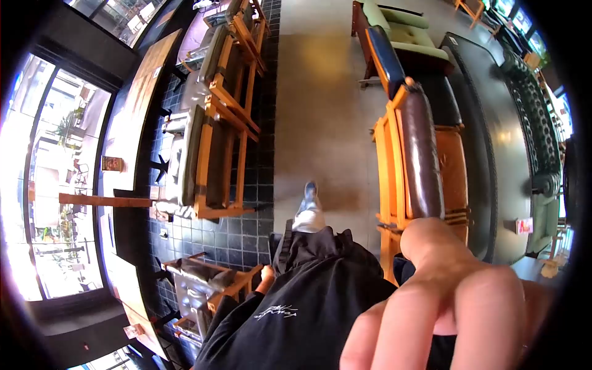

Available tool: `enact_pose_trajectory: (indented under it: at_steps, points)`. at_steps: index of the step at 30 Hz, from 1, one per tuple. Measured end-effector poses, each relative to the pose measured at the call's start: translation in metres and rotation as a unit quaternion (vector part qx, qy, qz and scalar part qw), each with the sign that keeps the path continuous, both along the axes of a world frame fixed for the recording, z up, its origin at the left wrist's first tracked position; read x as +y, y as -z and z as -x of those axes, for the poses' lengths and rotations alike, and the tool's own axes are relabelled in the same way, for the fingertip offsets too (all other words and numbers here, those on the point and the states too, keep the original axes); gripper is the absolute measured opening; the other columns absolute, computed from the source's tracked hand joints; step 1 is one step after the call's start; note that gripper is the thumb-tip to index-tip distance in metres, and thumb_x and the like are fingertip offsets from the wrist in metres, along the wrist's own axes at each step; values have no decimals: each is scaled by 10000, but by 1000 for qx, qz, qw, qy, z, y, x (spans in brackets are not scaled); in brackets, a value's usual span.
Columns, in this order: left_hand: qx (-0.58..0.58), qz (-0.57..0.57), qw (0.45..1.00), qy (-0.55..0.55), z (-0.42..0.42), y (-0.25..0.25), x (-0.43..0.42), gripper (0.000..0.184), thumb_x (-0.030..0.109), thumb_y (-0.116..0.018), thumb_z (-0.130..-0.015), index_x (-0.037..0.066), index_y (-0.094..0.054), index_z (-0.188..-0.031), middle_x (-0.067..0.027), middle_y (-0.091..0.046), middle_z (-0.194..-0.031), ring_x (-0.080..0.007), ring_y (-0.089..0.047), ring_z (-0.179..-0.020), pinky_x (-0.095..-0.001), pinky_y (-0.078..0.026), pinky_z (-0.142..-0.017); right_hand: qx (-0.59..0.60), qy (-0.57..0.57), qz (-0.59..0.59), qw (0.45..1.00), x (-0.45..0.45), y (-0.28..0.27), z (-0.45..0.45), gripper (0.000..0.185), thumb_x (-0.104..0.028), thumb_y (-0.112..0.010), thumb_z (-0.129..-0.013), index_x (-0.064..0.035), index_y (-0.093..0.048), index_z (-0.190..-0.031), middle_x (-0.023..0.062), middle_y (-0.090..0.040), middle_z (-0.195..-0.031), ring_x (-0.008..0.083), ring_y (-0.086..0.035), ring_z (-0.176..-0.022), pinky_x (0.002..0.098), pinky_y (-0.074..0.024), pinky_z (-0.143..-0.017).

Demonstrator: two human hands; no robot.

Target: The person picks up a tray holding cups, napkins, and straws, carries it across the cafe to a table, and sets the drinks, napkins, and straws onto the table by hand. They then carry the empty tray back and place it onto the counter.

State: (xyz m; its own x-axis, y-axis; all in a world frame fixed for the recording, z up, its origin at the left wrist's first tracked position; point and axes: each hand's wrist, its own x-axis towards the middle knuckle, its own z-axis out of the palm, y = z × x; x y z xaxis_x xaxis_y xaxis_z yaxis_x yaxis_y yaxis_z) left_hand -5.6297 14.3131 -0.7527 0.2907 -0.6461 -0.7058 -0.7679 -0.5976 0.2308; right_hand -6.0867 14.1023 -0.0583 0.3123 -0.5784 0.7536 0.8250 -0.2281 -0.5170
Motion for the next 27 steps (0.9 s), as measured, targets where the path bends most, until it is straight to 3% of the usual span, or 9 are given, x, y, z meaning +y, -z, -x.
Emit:
enact_pose_trajectory:
  at_steps: [8,9,10,11,12,16,19,23,27]
  points:
    - [-56,-119,990,56,22,32,-333,300,279,-633,-930,27,-736,-1055,-239,-720,-1114,-383,-713,-1033,-474,-587,-856,1,24,-11,1000,-287,-10,24,201,-225,-494,-1030,-151,-642,-915,-13,-602,-1049,229,-551,-1052,470,-456,-932]
    - [-72,-101,991,57,32,23,-392,300,277,-646,-923,23,-736,-1054,-241,-719,-1118,-380,-714,-1036,-471,-589,-856,2,35,-16,999,-317,-14,31,201,-226,-495,-1028,-155,-642,-911,-15,-605,-1046,228,-549,-1051,469,-452,-934]
    - [-81,-47,995,42,51,-3,-454,362,291,-745,-827,-11,-730,-1027,-241,-722,-1108,-368,-716,-1037,-457,-587,-876,3,47,-22,999,-348,-17,38,202,-227,-496,-1027,-158,-643,-906,-16,-607,-1043,227,-548,-1050,468,-449,-935]
    - [-96,-45,992,74,83,-62,-526,420,307,-783,-752,-23,-724,-1005,-245,-725,-1084,-376,-716,-1028,-450,-584,-882,-1,53,-27,998,-381,-17,45,203,-228,-497,-1025,-161,-643,-902,-18,-610,-1040,226,-546,-1049,467,-445,-937]
    - [-83,-5,995,59,89,-65,-581,410,298,-770,-739,-29,-719,-981,-239,-731,-1054,-382,-717,-1015,-442,-582,-882,-2,59,-29,998,-413,-17,54,203,-229,-498,-1023,-165,-644,-897,-19,-612,-1037,225,-544,-1048,466,-441,-938]
    - [-68,143,985,72,136,-100,-797,367,318,-775,-777,-21,-725,-909,-237,-739,-944,-405,-726,-914,-459,-592,-817,-7,70,-36,997,-551,-5,96,207,-234,-502,-1017,-178,-646,-879,-24,-623,-1026,221,-538,-1043,462,-426,-944]
    - [-100,178,973,108,172,-112,-936,390,324,-764,-811,-11,-717,-1004,-223,-736,-993,-400,-712,-970,-463,-581,-843,-13,78,-38,996,-658,4,138,211,-237,-504,-1012,-188,-647,-865,-29,-630,-1017,217,-532,-1040,459,-415,-949]
    - [-95,156,973,138,210,-119,-1058,392,353,-752,-825,17,-713,-1022,-220,-732,-1023,-398,-707,-989,-465,-577,-855,-19,58,-39,997,-804,-4,197,216,-242,-508,-1006,-202,-649,-847,-34,-640,-1005,213,-526,-1035,455,-400,-955]
    - [-93,37,984,146,248,-136,-1132,322,317,-692,-870,38,-722,-1028,-227,-730,-1037,-402,-708,-1003,-484,-581,-849,-26,13,-66,997,-951,-18,248,222,-247,-512,-999,-215,-651,-829,-40,-650,-994,209,-519,-1030,452,-385,-962]
